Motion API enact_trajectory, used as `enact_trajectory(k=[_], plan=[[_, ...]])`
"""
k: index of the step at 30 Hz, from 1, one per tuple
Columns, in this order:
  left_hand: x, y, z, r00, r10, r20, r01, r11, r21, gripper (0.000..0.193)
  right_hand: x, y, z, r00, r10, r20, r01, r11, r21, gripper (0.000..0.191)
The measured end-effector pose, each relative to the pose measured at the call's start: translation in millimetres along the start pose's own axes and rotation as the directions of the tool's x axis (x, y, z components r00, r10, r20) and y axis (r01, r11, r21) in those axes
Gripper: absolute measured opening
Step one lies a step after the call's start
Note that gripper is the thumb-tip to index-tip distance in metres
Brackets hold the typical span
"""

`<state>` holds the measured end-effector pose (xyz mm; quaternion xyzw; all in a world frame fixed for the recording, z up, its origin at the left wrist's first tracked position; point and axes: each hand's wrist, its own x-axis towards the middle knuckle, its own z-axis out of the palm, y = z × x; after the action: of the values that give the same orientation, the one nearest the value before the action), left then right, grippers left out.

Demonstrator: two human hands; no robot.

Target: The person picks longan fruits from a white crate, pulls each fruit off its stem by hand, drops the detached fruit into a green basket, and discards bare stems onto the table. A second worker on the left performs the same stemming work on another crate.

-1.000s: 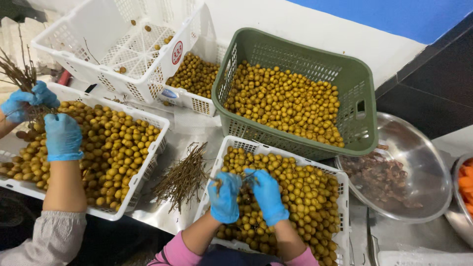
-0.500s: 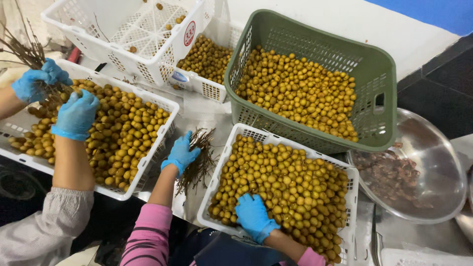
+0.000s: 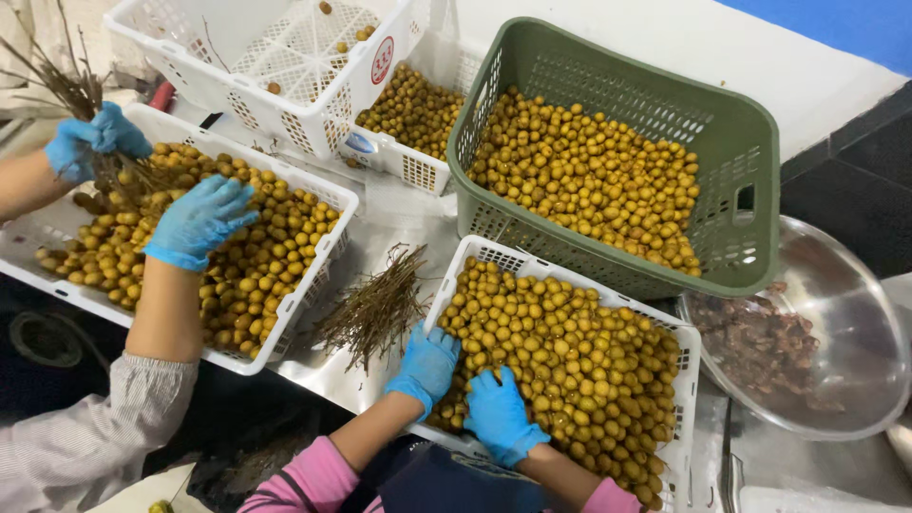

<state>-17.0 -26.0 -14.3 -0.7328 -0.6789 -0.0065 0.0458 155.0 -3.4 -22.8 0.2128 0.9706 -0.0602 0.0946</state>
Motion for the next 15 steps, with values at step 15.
enact_trajectory(k=[15], plan=[[10,22,1,0.993,-0.119,0.023,0.118,0.992,0.043,0.030,17,-10,-8,0.997,0.007,0.081,0.019,0.948,-0.319,0.029]])
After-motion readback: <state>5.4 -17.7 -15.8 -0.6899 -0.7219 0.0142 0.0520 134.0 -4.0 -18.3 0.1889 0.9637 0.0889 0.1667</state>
